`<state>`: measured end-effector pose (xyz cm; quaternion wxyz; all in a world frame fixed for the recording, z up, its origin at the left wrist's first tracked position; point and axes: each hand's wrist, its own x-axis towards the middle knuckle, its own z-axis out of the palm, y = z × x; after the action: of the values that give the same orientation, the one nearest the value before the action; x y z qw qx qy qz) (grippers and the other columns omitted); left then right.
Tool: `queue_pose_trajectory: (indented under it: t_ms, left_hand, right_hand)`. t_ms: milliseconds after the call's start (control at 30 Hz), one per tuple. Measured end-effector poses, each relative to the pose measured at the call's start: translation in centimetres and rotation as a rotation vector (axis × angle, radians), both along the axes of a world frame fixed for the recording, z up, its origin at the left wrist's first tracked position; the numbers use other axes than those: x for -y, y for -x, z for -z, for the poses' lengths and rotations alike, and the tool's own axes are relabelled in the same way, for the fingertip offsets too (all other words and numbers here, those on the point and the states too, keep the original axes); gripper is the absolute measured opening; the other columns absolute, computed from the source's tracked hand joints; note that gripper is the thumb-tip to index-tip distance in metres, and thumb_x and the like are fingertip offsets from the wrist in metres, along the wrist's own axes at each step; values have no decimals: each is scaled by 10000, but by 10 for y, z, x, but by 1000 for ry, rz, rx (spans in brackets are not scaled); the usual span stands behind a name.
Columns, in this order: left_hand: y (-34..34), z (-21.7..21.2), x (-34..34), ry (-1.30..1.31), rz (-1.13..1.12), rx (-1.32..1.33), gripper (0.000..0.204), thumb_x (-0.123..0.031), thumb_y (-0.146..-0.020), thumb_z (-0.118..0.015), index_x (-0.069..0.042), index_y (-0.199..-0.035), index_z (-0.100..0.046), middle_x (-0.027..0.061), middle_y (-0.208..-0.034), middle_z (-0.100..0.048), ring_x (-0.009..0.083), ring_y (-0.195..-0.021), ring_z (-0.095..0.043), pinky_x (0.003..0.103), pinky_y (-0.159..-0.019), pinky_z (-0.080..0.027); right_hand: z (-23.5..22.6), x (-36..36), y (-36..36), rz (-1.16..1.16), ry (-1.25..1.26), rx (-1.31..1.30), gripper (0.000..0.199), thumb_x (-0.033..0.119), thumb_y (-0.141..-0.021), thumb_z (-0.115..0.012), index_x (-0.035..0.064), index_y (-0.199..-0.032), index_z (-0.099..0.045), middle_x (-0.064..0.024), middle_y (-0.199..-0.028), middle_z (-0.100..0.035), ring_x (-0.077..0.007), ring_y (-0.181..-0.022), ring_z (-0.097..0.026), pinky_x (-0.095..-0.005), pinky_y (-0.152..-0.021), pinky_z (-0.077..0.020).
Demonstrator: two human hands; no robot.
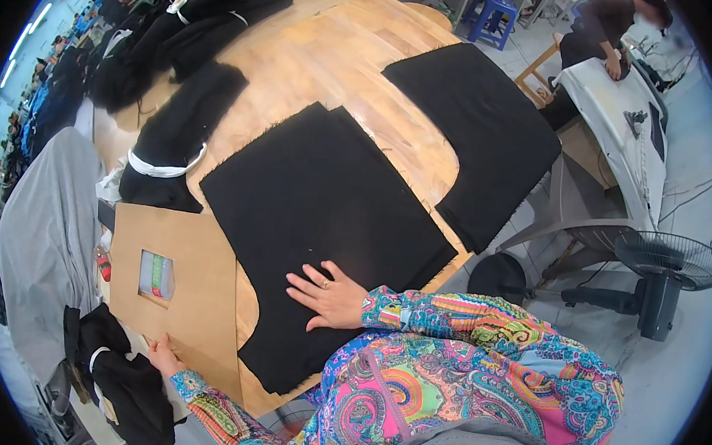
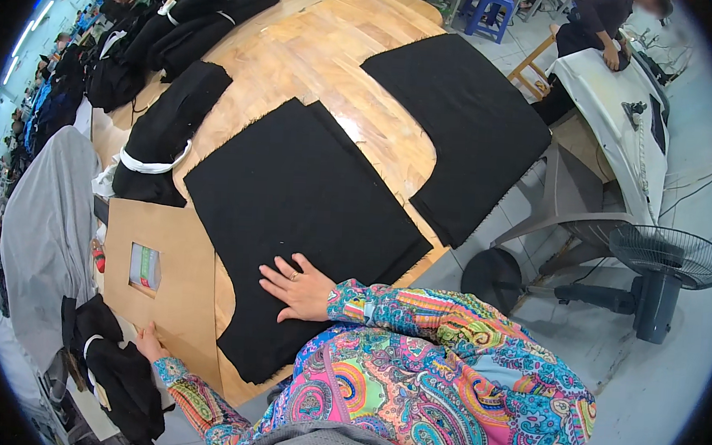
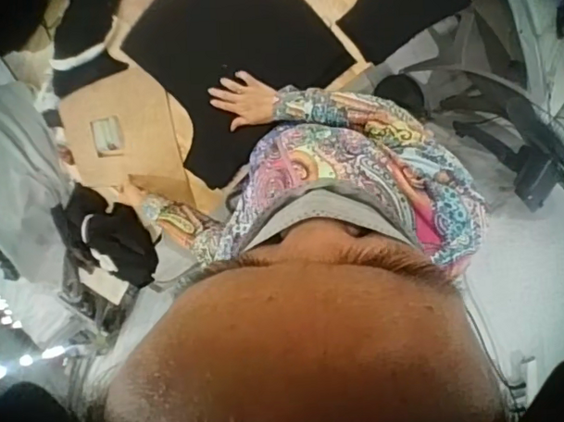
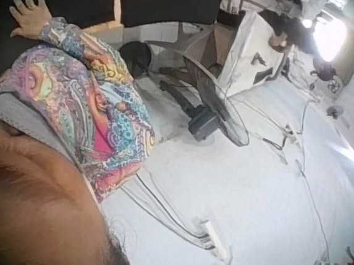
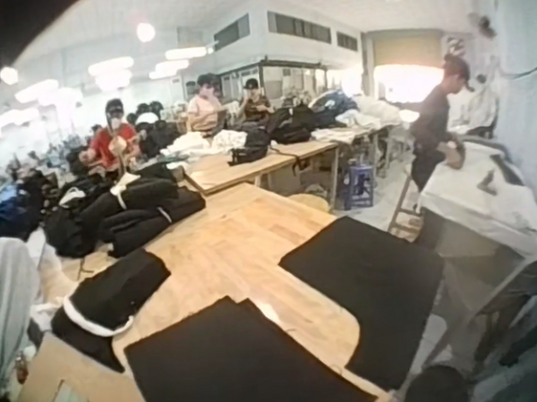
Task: The person uses a cardboard template to mark shapes onto black fabric. They place the template on the fabric, trace the outline with a white marking tool, and then remove the template to reveal the marked shape. This process is repeated multiple times on different sections of the fabric.
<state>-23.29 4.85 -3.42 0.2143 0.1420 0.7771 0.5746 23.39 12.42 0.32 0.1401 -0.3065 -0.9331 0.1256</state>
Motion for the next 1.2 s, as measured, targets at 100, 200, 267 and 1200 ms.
queue_pose_trajectory:
  t_ms: [100,200,267,1200]
  left_hand:
    - [-7,-21,7,-54,-62,-212,209,-36,-839,-643,8,-946,-470,52,-896,-526,131,-778,-524,277,-684,-477]
    - [-26,-68,21,-155,-66,-326,167,-45,-869,-611,-4,-950,-471,26,-851,-496,125,-752,-503,274,-675,-461]
    - [-34,-88,26,-176,-48,-335,198,-61,-885,-600,7,-1009,-460,48,-921,-508,136,-820,-516,272,-730,-467]
    - [-71,-148,114,-350,-200,-453,164,-115,-906,-598,-9,-975,-494,86,-941,-564,164,-840,-553,281,-774,-481]
  right_hand:
    - [-9,-27,4,26,58,-155,533,491,-792,-588,68,-1114,-551,-98,-1166,-494,-277,-1089,-447,-438,-912,-337]
    - [-10,-70,13,208,-48,-242,435,399,-741,-678,62,-996,-576,-87,-1028,-503,-255,-1022,-453,-386,-858,-360]
    - [-6,-80,20,220,-20,-183,432,392,-726,-697,63,-980,-580,-78,-1031,-501,-250,-1020,-453,-388,-856,-360]
    - [14,-15,83,31,-1,0,812,620,-819,-470,11,-1351,-402,-163,-1463,-288,-332,-1390,-174,-583,-1097,-85]
